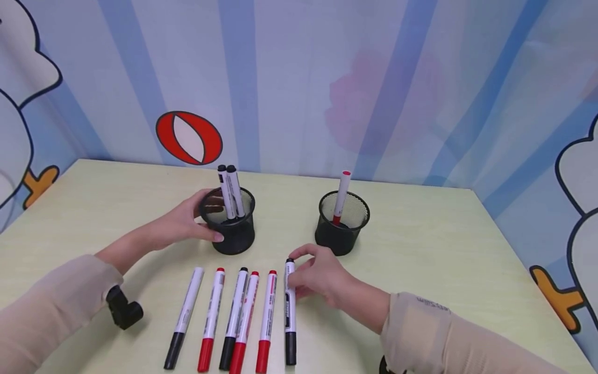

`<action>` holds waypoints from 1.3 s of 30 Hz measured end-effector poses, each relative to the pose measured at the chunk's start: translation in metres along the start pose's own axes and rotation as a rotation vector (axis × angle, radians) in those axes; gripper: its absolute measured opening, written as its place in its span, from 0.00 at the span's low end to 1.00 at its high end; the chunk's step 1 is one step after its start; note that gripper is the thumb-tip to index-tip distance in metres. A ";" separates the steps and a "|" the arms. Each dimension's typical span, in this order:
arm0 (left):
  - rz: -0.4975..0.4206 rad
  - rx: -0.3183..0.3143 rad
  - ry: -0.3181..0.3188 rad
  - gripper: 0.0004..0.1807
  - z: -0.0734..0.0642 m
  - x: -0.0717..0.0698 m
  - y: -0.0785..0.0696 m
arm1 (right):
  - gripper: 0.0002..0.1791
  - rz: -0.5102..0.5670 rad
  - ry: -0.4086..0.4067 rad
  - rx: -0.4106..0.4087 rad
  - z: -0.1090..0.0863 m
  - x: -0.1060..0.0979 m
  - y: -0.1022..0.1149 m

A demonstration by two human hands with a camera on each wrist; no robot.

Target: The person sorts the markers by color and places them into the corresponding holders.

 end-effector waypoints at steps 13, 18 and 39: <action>0.000 -0.003 0.001 0.48 0.000 0.000 0.002 | 0.27 0.042 0.025 -0.084 -0.005 -0.009 0.019; 0.000 -0.005 0.001 0.49 0.000 0.000 0.002 | 0.27 0.057 0.033 -0.126 -0.007 -0.015 0.030; 0.001 -0.004 -0.001 0.48 0.000 0.001 0.000 | 0.28 0.082 0.019 -0.233 -0.010 -0.032 0.073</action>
Point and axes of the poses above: each hand's wrist, its own z-axis towards the middle knuckle, its own x-axis out of the palm, y = z × x, the point moved 4 cm from there along z, towards the middle knuckle, and after that the axes turned 9 degrees about y, right-handed, at the moved point
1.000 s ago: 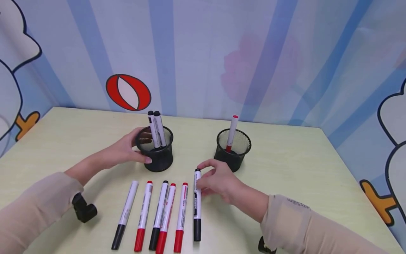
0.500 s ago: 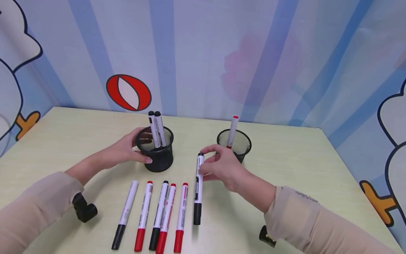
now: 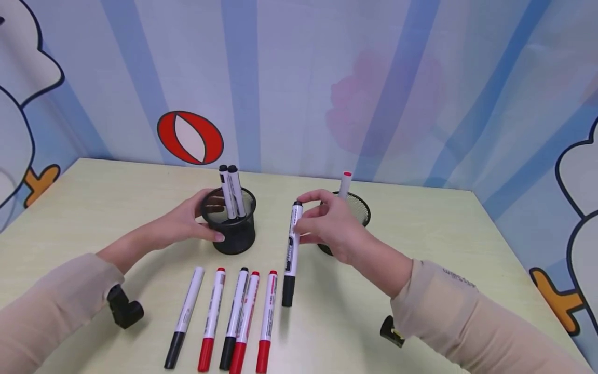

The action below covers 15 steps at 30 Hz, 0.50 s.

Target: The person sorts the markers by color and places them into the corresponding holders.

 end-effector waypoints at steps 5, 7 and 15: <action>0.004 0.000 -0.002 0.48 0.000 0.000 0.001 | 0.28 -0.002 -0.009 -0.033 0.002 -0.002 0.007; 0.002 -0.002 0.000 0.48 0.000 0.000 0.001 | 0.28 -0.001 -0.009 -0.040 0.003 -0.002 0.010; -0.004 0.002 0.002 0.48 0.000 0.001 -0.001 | 0.28 -0.004 -0.009 -0.090 0.006 -0.003 0.020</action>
Point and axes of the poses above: each hand's wrist, its own z-axis towards the middle knuckle, its own x-axis out of the palm, y = z × x, the point moved 4 cm from there along z, towards the middle knuckle, and after that the axes turned 9 degrees about y, right-handed, at the moved point
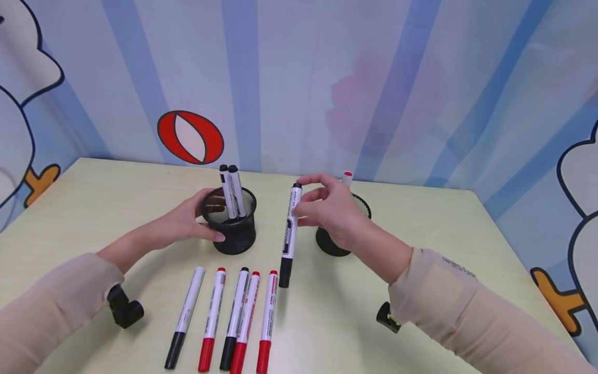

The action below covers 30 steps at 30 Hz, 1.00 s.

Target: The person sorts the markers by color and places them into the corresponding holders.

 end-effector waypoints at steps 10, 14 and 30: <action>0.002 0.008 0.010 0.49 0.002 0.000 0.001 | 0.27 0.016 -0.017 -0.052 0.007 -0.002 0.012; 0.006 0.015 0.010 0.49 0.002 -0.001 0.001 | 0.27 0.001 -0.035 -0.075 0.011 -0.003 0.016; 0.002 0.008 0.007 0.48 0.000 0.000 0.002 | 0.26 -0.014 -0.049 -0.187 0.023 -0.001 0.026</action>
Point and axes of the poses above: each hand's wrist, its own z-axis towards the middle knuckle, its own x-axis out of the palm, y = z × x, the point moved 4 cm from there along z, towards the middle knuckle, and after that the axes turned 9 degrees about y, right-handed, at the moved point
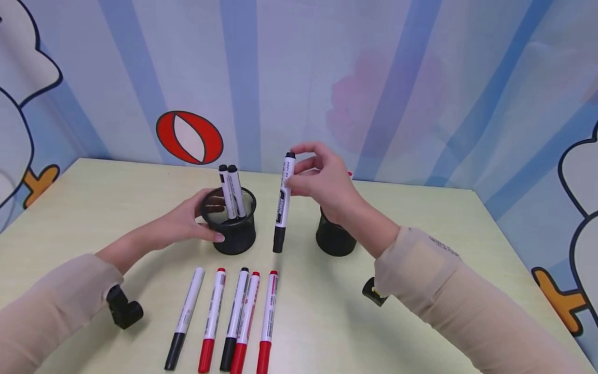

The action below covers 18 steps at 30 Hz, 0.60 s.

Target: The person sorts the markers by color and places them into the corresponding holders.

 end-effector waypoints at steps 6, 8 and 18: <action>0.000 -0.001 -0.001 0.48 0.000 -0.002 0.001 | 0.26 -0.003 -0.020 -0.046 0.006 0.001 0.004; 0.000 -0.004 -0.001 0.47 0.000 -0.001 0.001 | 0.26 -0.002 -0.012 -0.062 0.008 0.001 0.005; 0.008 -0.014 -0.009 0.48 0.002 -0.002 0.002 | 0.25 0.012 0.007 -0.149 0.016 -0.002 0.012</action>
Point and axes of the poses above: each hand's wrist, its own z-axis towards the middle knuckle, its own x-axis out of the palm, y = z × x, the point moved 4 cm from there along z, towards the middle knuckle, and after that the axes turned 9 degrees about y, right-handed, at the moved point
